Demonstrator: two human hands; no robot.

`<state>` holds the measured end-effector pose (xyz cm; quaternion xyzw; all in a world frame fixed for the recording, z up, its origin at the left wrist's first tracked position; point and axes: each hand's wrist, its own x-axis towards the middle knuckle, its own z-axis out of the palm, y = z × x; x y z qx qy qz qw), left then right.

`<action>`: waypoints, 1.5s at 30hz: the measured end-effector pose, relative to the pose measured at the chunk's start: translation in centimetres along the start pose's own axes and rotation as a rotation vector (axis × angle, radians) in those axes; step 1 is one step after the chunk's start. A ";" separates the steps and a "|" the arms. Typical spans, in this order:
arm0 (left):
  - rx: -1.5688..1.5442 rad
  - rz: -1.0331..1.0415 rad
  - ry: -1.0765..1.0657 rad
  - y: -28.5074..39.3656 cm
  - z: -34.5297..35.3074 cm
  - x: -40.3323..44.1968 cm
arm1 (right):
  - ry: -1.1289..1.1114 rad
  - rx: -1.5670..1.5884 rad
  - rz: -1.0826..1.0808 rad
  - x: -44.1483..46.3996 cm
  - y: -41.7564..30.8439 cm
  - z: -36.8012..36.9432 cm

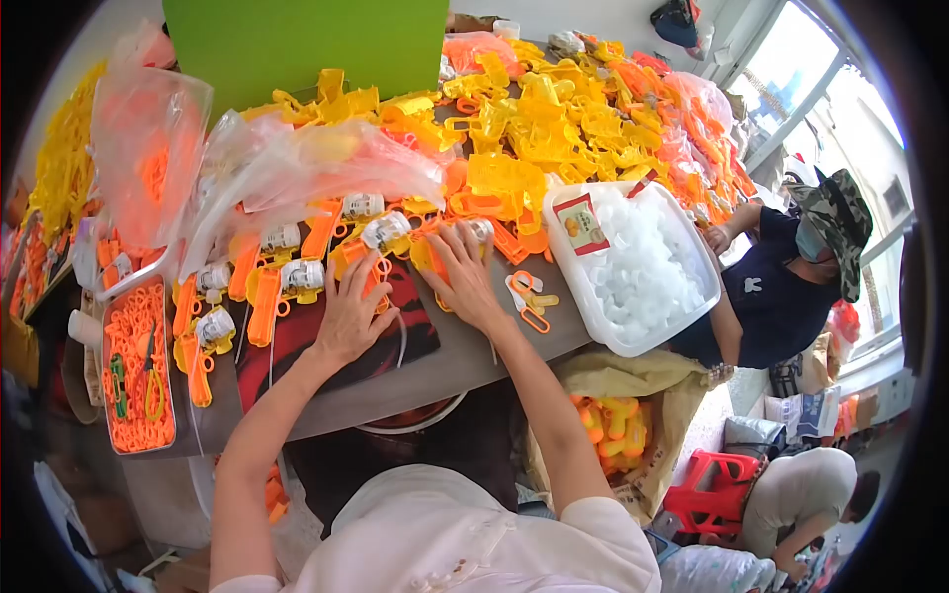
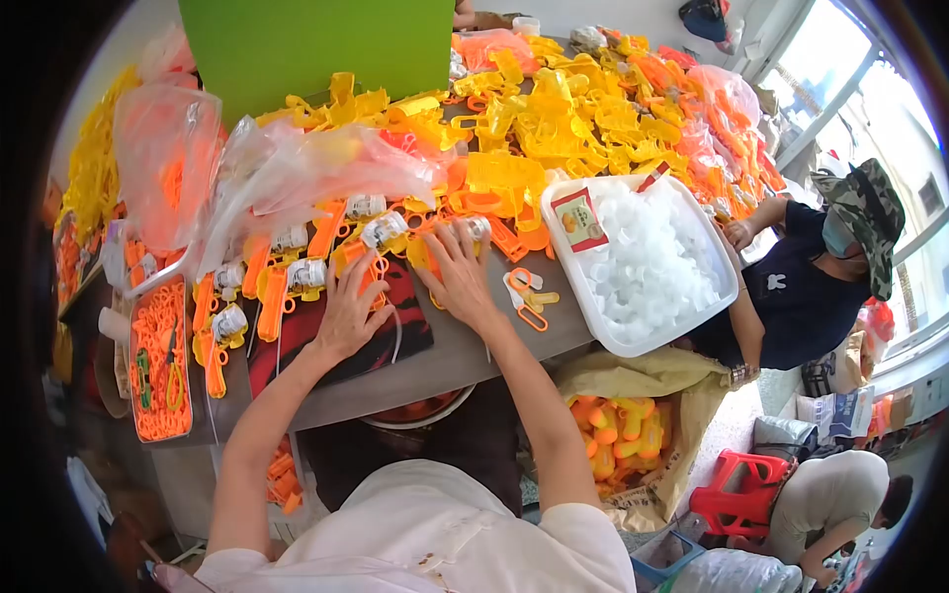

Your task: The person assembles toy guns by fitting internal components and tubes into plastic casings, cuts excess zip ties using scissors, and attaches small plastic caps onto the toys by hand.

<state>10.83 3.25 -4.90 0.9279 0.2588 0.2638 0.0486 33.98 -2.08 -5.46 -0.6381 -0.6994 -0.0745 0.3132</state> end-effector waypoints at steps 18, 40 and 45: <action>-0.048 -0.056 -0.033 0.1 -0.4 0.9 | 0.220 -0.247 1.100 20.7 16.3 -4.4; -0.052 -0.091 -0.067 0.1 -0.4 1.3 | 0.445 -0.001 -0.026 25.5 15.6 4.4; -0.062 -0.098 -0.070 0.1 -0.6 1.4 | 0.785 0.171 0.273 26.3 16.8 3.2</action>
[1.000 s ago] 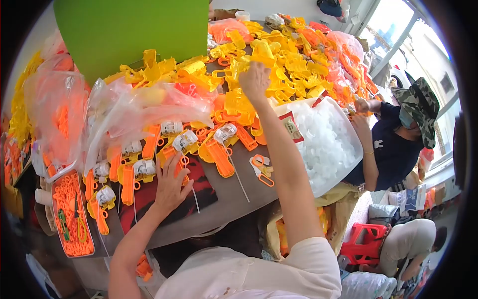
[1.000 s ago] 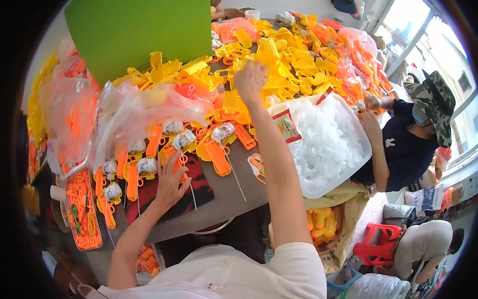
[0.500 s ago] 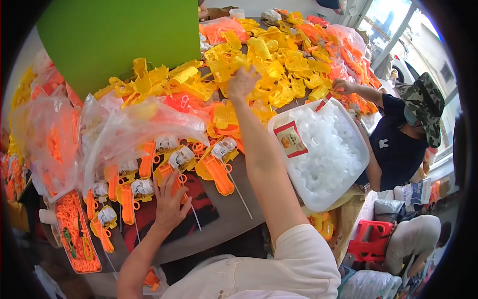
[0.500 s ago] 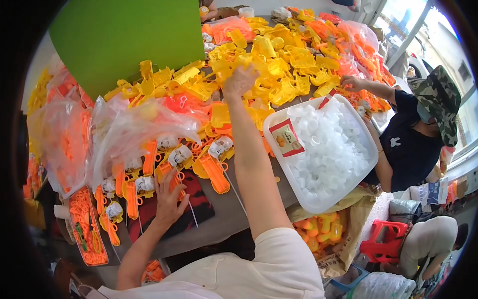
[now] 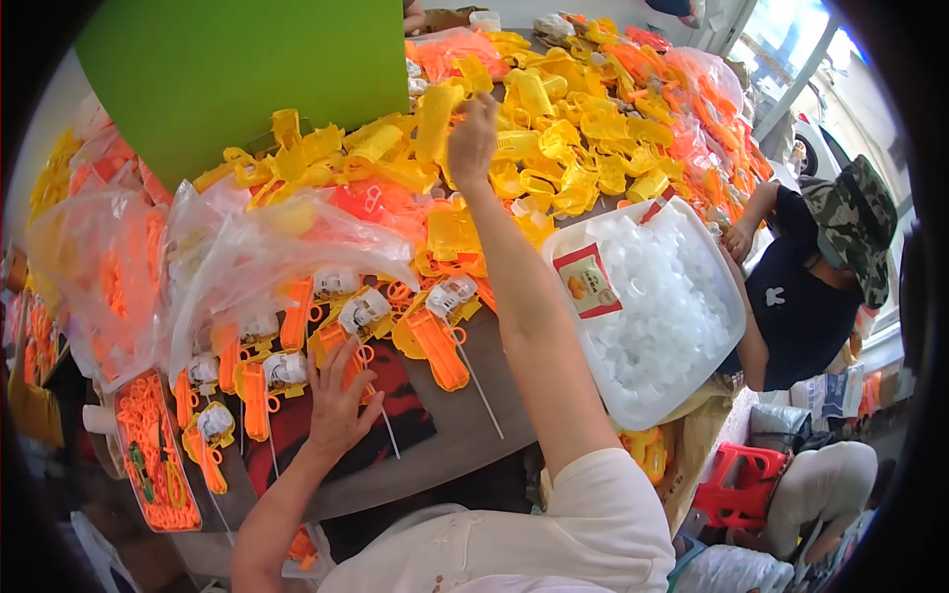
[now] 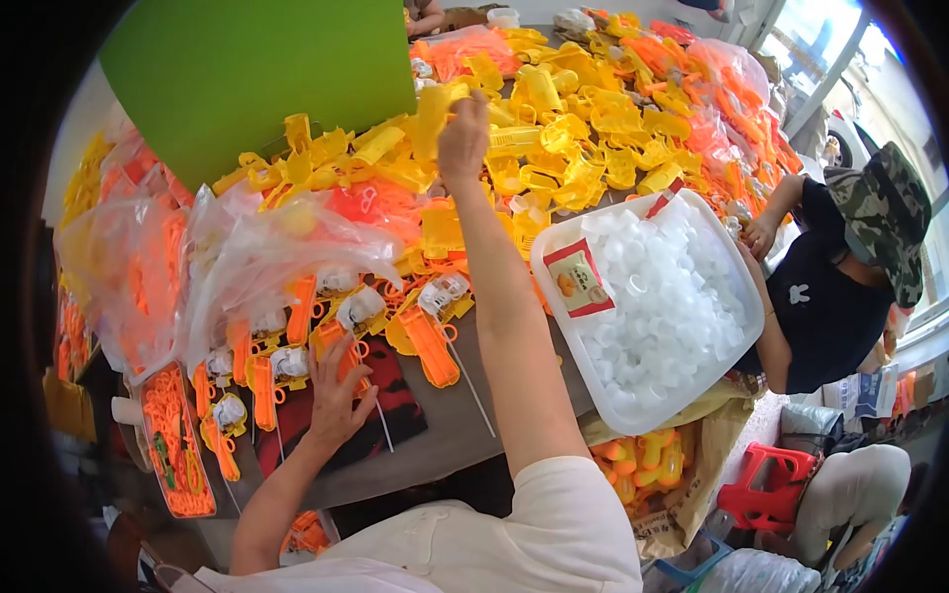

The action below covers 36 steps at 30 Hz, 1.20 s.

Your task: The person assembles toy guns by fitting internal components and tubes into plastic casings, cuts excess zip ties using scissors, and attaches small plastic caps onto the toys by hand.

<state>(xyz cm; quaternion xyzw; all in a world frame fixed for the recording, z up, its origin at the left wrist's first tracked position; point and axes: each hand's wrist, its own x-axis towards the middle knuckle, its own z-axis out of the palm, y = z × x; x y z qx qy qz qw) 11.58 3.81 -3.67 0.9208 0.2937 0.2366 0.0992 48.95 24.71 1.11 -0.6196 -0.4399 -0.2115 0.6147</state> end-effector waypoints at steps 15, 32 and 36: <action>-0.019 0.016 0.029 0.0 0.0 0.0 | -1.032 -0.630 0.373 1.7 7.6 -5.5; -0.007 0.062 0.121 -0.7 0.8 -0.6 | -0.229 0.627 1.409 8.4 3.5 -10.8; -0.035 0.090 0.169 -1.0 1.4 -0.8 | -0.209 0.818 1.285 5.9 1.2 -11.8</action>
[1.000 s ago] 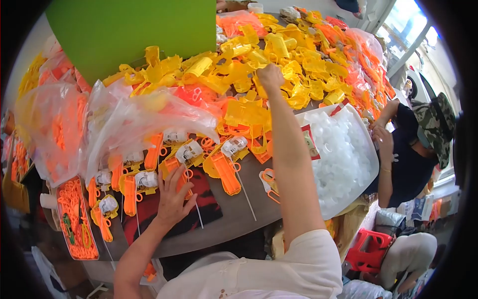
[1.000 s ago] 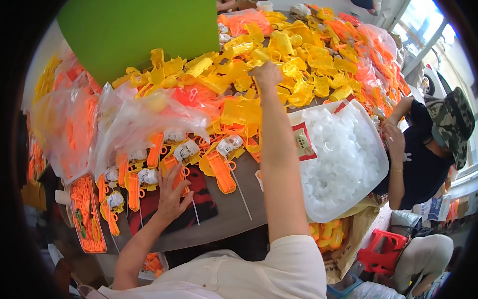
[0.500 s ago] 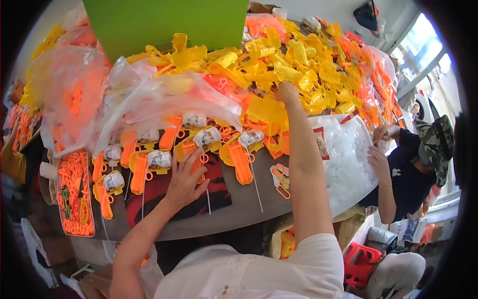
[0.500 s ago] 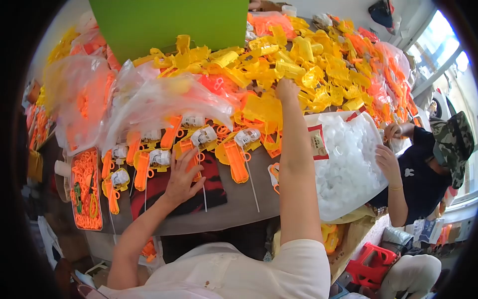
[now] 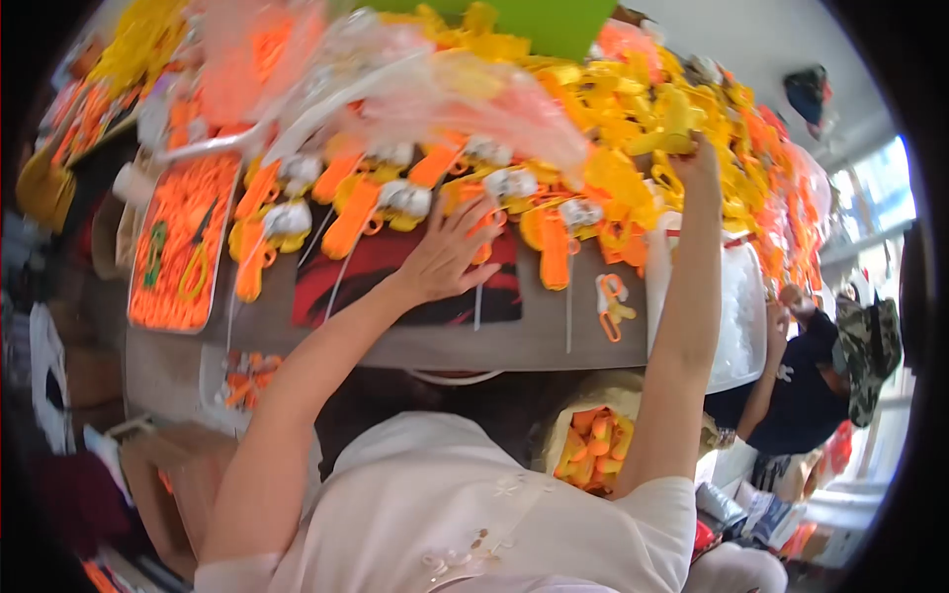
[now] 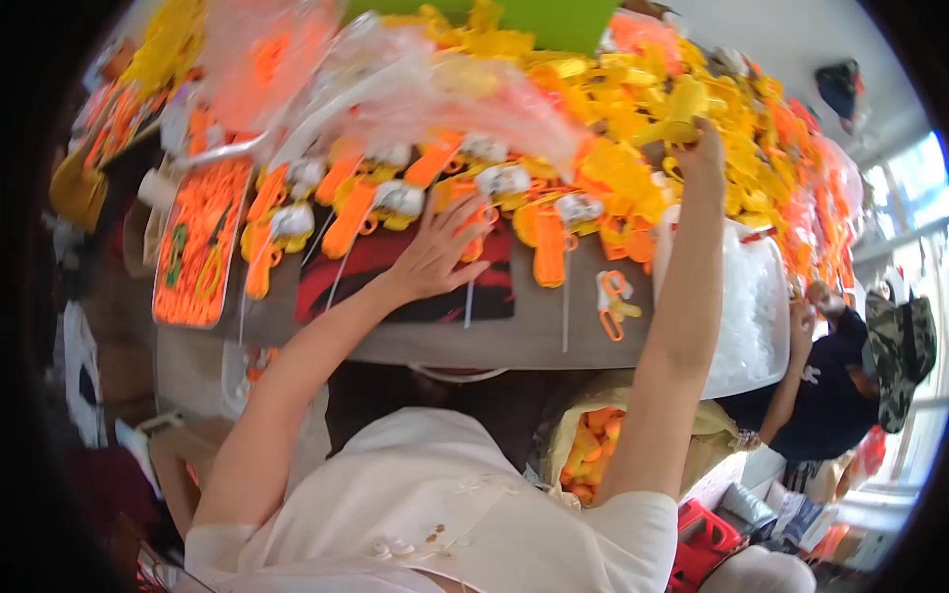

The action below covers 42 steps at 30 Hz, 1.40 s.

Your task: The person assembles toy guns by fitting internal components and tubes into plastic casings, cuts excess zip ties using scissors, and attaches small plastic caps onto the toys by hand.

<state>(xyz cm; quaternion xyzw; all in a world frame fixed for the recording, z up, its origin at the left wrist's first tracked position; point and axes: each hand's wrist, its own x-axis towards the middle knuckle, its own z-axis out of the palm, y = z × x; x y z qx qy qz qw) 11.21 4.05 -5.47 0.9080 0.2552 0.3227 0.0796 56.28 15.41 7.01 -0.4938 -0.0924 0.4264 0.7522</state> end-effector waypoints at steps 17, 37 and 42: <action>-0.343 -0.390 0.498 5.3 -9.2 -7.3 | -0.756 0.162 0.520 -35.6 19.7 0.0; 0.133 -0.634 0.544 7.1 -9.7 -15.3 | -0.234 -1.284 -1.092 -34.0 21.2 -3.6; 0.242 -0.773 0.737 7.6 -7.5 -27.8 | -0.530 -1.245 -1.142 -37.4 27.5 -0.3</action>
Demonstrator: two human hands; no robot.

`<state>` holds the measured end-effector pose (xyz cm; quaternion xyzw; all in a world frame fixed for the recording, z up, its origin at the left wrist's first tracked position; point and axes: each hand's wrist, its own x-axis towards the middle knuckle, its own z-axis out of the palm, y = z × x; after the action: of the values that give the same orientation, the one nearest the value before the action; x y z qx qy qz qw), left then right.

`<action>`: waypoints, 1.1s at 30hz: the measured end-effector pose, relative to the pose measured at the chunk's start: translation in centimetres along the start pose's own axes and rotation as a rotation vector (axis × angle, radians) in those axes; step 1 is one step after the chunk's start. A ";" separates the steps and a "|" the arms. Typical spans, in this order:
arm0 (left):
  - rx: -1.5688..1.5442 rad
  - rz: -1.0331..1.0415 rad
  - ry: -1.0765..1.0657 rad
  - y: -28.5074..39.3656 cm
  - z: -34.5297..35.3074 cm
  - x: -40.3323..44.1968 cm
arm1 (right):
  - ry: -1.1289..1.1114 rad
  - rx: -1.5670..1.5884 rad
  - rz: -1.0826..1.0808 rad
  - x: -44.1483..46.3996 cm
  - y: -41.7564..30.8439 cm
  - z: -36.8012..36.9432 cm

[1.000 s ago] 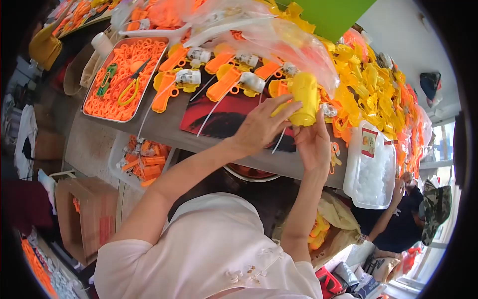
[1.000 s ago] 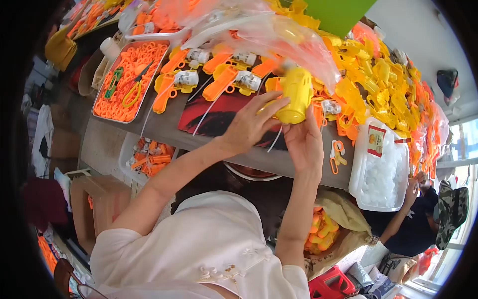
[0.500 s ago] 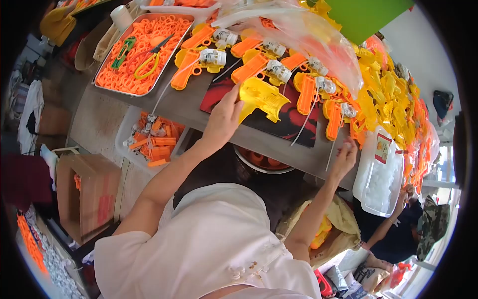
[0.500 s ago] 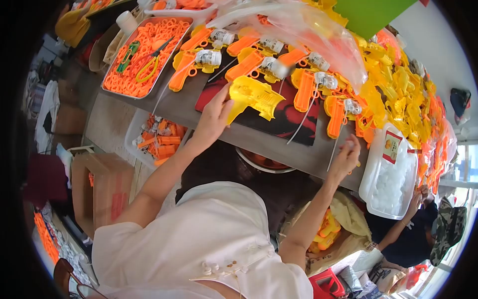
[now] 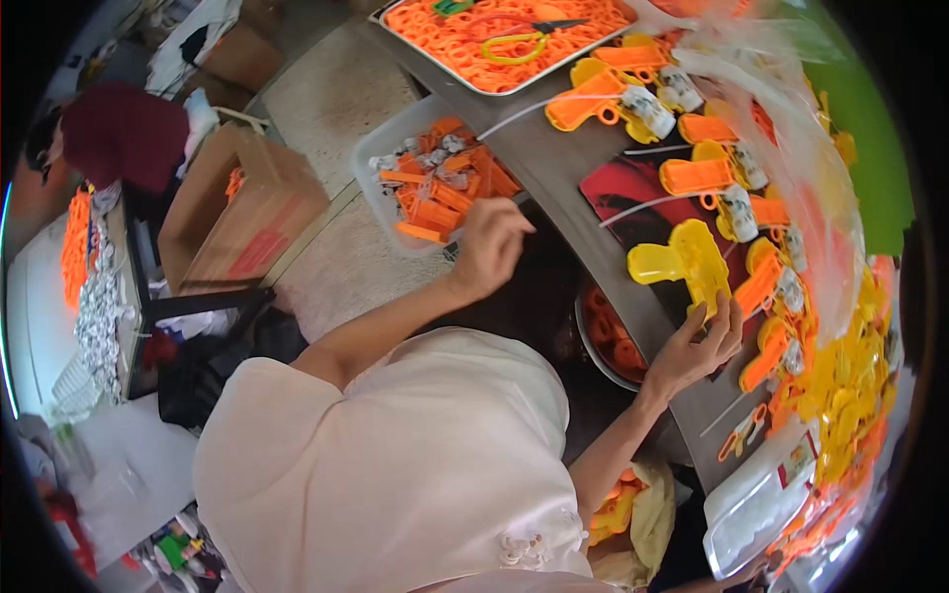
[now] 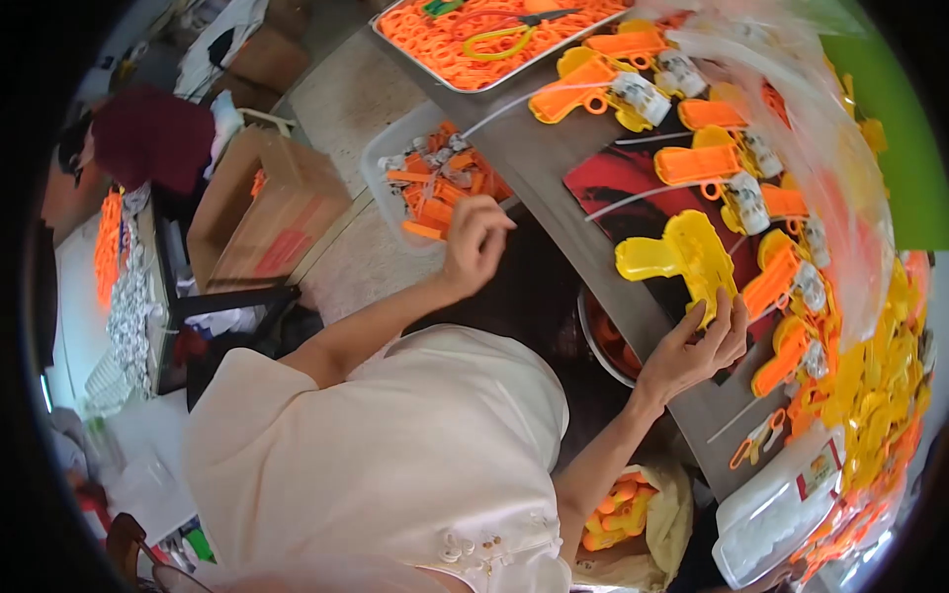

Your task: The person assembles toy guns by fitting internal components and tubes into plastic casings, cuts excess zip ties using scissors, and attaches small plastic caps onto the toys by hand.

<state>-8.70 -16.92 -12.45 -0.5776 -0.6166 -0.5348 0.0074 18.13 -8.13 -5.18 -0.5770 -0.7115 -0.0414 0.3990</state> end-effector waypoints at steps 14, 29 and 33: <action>0.622 -0.886 -0.441 -25.5 -1.5 6.0 | 0.033 -0.160 -0.021 -0.5 1.2 0.4; -0.474 -0.892 0.010 -14.6 -9.1 5.0 | 0.040 -0.073 0.022 -0.5 1.0 0.3; -1.184 -0.857 0.203 -13.4 -10.9 3.8 | 0.050 -0.025 0.031 -0.5 1.0 0.3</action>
<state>-26.29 -18.30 -14.11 -0.1412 -0.3927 -0.7848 -0.4582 18.85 -8.06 -6.10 -0.5916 -0.6917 -0.0584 0.4101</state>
